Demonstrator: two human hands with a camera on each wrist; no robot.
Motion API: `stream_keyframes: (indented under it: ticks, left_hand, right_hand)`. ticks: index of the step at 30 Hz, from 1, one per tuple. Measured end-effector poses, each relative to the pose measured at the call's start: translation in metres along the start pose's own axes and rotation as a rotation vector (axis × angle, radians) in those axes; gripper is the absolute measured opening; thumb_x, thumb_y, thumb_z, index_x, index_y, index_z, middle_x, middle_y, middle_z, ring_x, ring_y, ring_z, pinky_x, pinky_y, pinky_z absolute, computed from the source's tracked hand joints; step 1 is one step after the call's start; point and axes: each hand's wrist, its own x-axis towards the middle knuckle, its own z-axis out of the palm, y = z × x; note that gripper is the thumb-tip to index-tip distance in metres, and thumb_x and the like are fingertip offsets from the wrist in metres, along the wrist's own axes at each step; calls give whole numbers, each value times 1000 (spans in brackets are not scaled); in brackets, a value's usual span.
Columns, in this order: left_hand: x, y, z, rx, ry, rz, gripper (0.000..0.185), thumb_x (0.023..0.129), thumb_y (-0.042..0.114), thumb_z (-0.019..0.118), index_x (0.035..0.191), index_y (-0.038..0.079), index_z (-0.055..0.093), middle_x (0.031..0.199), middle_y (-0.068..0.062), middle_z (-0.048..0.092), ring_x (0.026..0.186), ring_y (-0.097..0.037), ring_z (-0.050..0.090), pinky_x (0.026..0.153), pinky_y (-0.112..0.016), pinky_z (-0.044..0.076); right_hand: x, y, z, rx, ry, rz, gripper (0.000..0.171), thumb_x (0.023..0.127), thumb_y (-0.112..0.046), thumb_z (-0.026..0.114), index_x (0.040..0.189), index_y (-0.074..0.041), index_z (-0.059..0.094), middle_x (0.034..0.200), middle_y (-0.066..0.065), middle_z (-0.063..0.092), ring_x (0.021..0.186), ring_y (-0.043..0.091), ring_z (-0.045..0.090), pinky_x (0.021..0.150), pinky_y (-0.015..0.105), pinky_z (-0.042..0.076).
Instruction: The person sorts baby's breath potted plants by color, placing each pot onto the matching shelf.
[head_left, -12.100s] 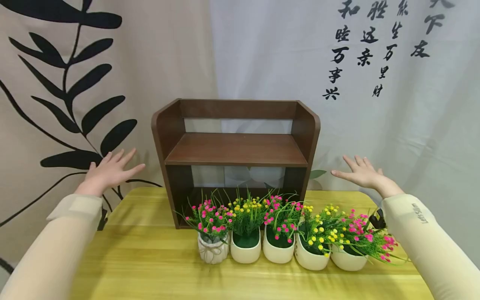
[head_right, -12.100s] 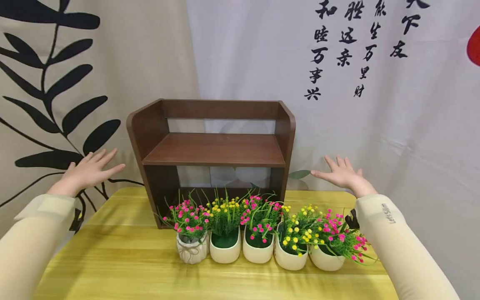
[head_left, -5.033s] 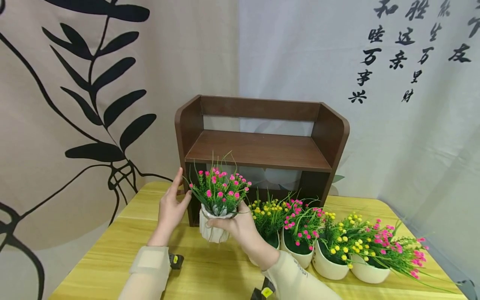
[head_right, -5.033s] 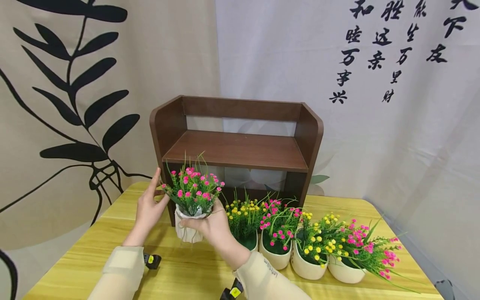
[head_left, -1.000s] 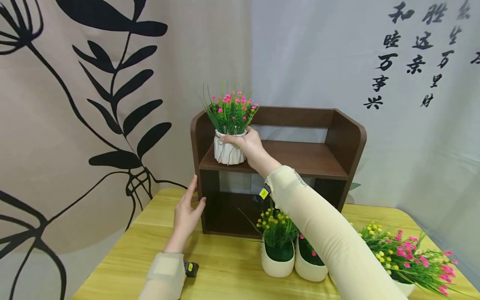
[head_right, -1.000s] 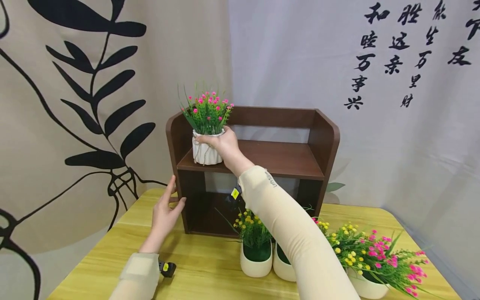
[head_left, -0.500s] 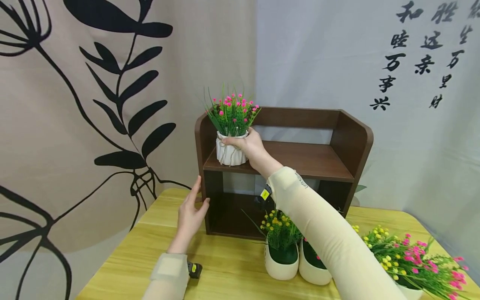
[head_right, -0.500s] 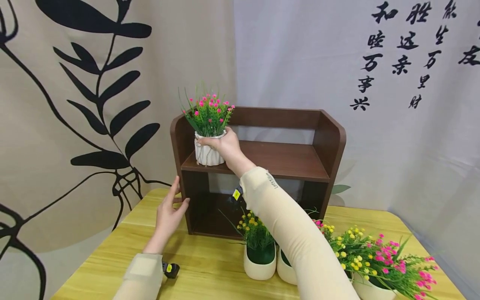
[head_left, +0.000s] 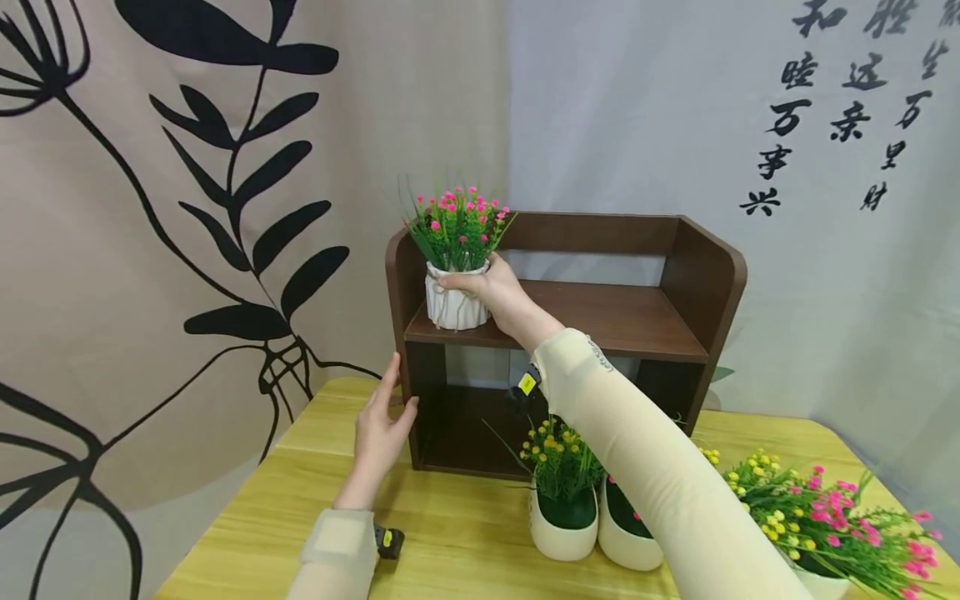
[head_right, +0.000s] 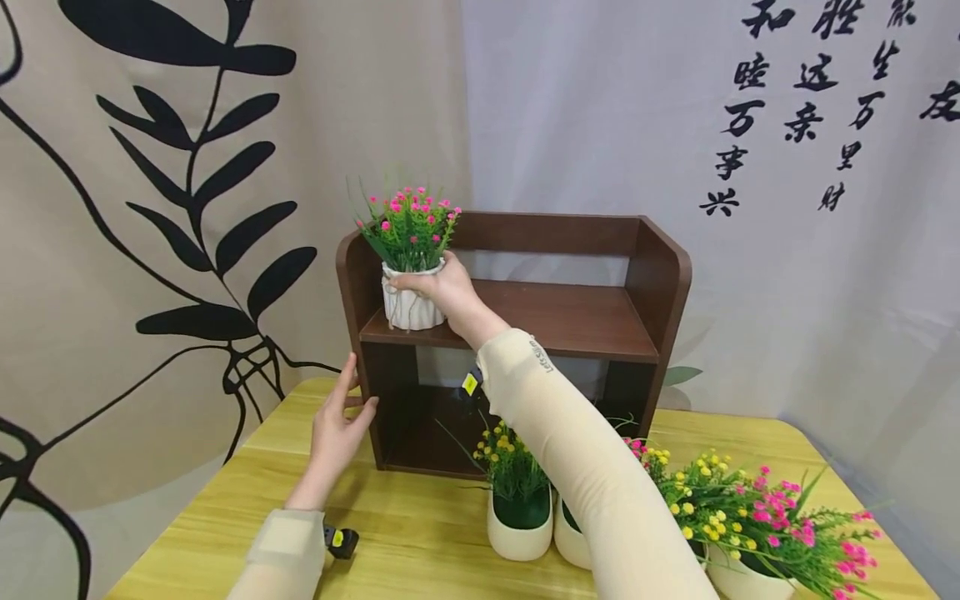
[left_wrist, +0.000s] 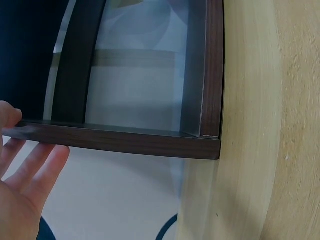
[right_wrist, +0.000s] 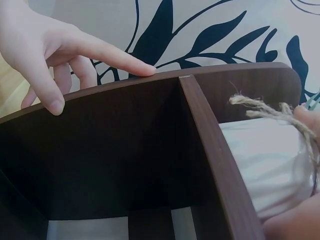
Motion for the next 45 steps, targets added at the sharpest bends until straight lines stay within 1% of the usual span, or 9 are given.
stream_keyframes:
  ticks: [5,10,19,22,26,30,35,41,45]
  left_hand:
    - [-2,3,5,-13,7,7,81,87,-1,69,153,29,33,136,-17,54,86,-31,68,51,-25,52]
    - [-2,6,8,-24,7,8,80,87,-1,68,153,29,33,137,-17,54,86,-31,68,49,-24,51]
    - [0,7,6,-14,-2,4,79,88,1,69,153,28,33,131,-19,57,86,-31,68,50,-26,52]
    - [3,8,3,-14,-9,3,79,88,1,68,153,28,33,131,-19,57,87,-32,68,50,-26,51]
    - [4,5,0,-11,-14,-5,79,88,1,68,153,29,33,132,-19,56,88,-33,67,44,-25,46]
    - [2,2,-5,-3,-25,-34,80,89,3,68,153,31,31,133,-19,55,90,-34,66,42,-25,43]
    - [0,0,-10,8,-24,-62,83,88,3,69,153,35,29,132,-19,55,91,-35,66,46,-24,45]
    - [1,-2,-7,7,-21,-33,83,87,1,69,154,31,29,133,-20,55,90,-36,67,48,-24,47]
    - [1,0,-2,-4,-20,-15,83,87,0,69,154,30,30,135,-19,54,89,-36,67,49,-24,48]
  right_hand:
    - [-2,-1,0,1,7,-22,82,77,-19,80,145,-8,37,141,8,46,125,21,46,106,38,35]
    - [-5,-4,-3,-23,16,-14,82,77,-20,80,145,-8,35,140,7,46,125,21,46,107,39,34]
    - [-19,-10,-12,-40,-13,74,100,79,-22,80,155,-13,16,157,8,22,142,23,25,114,42,24]
    - [-28,-12,-17,-45,-27,98,99,81,-21,78,156,-17,14,157,10,22,143,25,23,114,43,24]
    - [-45,-15,-26,-66,-42,118,94,84,-21,76,156,-20,16,155,13,27,143,26,24,114,45,24]
    - [-69,-18,-32,-83,-97,105,91,85,-19,74,156,-19,17,155,11,27,143,25,24,114,46,23]
    - [-111,-22,-39,-94,-197,49,87,85,-16,71,155,-20,20,153,8,31,142,24,26,113,48,23]
    - [-169,-26,-49,-151,-310,19,85,85,-21,74,153,-30,24,151,-3,35,140,13,29,112,47,26]
    - [-205,-27,-54,-97,-382,12,86,85,-17,74,154,-27,23,152,0,34,141,16,29,114,45,24]
